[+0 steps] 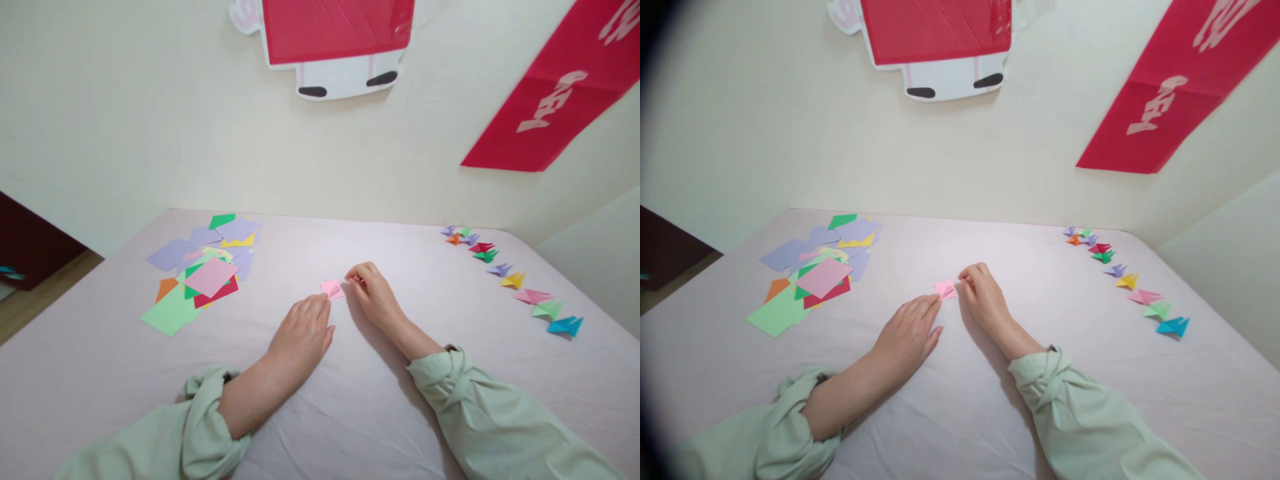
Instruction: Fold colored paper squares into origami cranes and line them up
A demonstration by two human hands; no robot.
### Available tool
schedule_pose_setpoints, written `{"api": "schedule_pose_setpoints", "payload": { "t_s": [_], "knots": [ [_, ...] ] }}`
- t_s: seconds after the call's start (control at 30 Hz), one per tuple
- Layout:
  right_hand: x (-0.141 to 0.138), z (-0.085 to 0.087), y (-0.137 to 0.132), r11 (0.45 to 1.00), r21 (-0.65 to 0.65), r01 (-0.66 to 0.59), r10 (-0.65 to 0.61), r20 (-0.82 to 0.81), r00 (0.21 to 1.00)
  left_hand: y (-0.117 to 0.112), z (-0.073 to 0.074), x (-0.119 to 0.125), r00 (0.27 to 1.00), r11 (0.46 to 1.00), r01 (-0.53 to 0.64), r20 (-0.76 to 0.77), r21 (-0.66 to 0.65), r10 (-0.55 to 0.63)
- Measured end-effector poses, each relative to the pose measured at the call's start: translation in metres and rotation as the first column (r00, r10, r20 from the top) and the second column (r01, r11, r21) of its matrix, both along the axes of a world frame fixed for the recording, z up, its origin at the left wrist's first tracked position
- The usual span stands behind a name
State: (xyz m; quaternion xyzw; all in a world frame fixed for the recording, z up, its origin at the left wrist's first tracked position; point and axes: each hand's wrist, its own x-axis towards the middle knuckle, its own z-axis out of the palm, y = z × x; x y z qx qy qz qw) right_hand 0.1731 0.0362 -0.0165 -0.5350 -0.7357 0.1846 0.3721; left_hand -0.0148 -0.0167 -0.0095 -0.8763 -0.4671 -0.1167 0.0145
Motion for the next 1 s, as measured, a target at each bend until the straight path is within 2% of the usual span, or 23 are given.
{"api": "schedule_pose_setpoints", "payload": {
  "t_s": [0.07, 0.17, 0.3, 0.47, 0.8, 0.93, 1.0],
  "knots": [
    [0.001, 0.004, -0.012, 0.998, -0.004, -0.063, 0.063, 0.042, 0.997, 0.0, -0.003, 0.0, 1.0, 1.0, 0.0, 0.002, 0.014, 0.0],
    [-0.004, 0.006, -0.027, 0.986, 0.006, -0.164, 0.159, 0.206, 0.966, 0.001, -0.006, 0.0, 1.0, 1.0, 0.0, 0.017, 0.027, -0.001],
    [-0.011, 0.006, -0.034, 0.989, 0.011, -0.146, 0.13, 0.402, 0.906, 0.002, -0.006, 0.0, 1.0, 1.0, 0.007, 0.027, 0.029, -0.008],
    [-0.01, 0.013, -0.038, 0.992, -0.019, -0.123, 0.112, 0.568, 0.815, 0.002, -0.004, -0.001, 1.0, 1.0, 0.013, 0.026, 0.012, -0.013],
    [-0.004, 0.016, -0.037, 1.0, 0.011, -0.026, 0.013, 0.636, 0.772, -0.001, -0.005, -0.003, 0.999, 1.0, 0.012, 0.042, -0.017, -0.012],
    [-0.006, 0.013, -0.038, 0.999, 0.046, -0.023, -0.012, 0.65, 0.76, 0.013, -0.007, -0.008, 0.973, 0.996, 0.012, 0.229, -0.086, 0.008],
    [-0.007, 0.012, -0.038, 0.998, 0.05, -0.026, -0.012, 0.645, 0.764, 0.026, -0.008, -0.012, 0.938, 0.991, -0.044, 0.336, -0.124, 0.083]
  ]
}}
